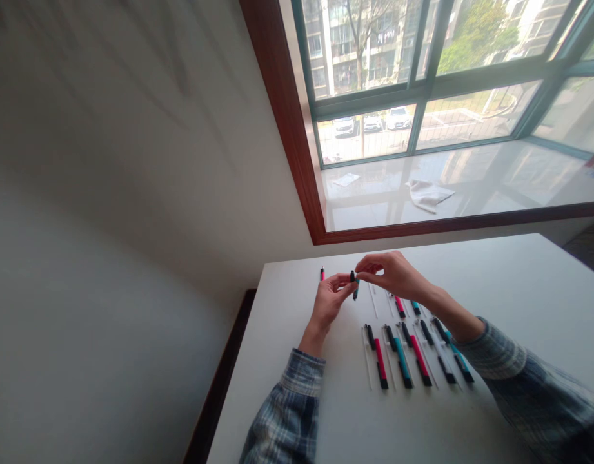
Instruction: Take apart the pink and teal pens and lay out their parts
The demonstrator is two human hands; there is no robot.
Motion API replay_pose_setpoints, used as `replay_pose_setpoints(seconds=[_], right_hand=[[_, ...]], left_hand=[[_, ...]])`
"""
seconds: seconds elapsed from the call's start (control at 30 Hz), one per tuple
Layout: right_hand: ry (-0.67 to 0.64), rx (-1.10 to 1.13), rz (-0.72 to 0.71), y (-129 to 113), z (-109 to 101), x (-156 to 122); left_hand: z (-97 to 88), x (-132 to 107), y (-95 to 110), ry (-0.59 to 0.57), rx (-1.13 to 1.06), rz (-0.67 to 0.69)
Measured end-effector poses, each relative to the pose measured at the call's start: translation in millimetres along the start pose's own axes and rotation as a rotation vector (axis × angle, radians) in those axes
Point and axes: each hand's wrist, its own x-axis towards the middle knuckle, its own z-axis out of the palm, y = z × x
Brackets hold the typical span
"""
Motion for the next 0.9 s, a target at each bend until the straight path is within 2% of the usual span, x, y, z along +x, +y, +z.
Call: replay_pose_setpoints(seconds=[0.27, 0.4, 0.5, 0.57, 0.73, 0.9], right_hand=[[0.007, -0.016, 0.015, 0.3, -1.2, 0.4], [-0.008, -0.286, 0.108, 3.9, -4.2, -0.3], [-0.063, -0.529, 0.185, 10.6, -3.6, -2.5], [-0.117, -0.614, 0.225, 15.8, -1.4, -4.1], [-0.214, -0.715, 0.29, 23.4, 5.1, -7.0], [-0.301, -0.726, 0.293, 19.2, 9.0, -6.8]], left_hand=[[0.8, -0.8, 2.4, 0.005, -0.016, -0.007], [1.4, -0.4, 3.7, 0.085, -0.005, 0.019], [4.0, -1.0, 6.3, 0.149, -0.006, 0.035], [6.4, -1.8, 8.8, 0.17, -0.015, 0.036], [10.9, -2.8, 14.0, 0.176, -0.026, 0.027], [11.4, -0.8, 16.3, 0.211, -0.048, 0.067]])
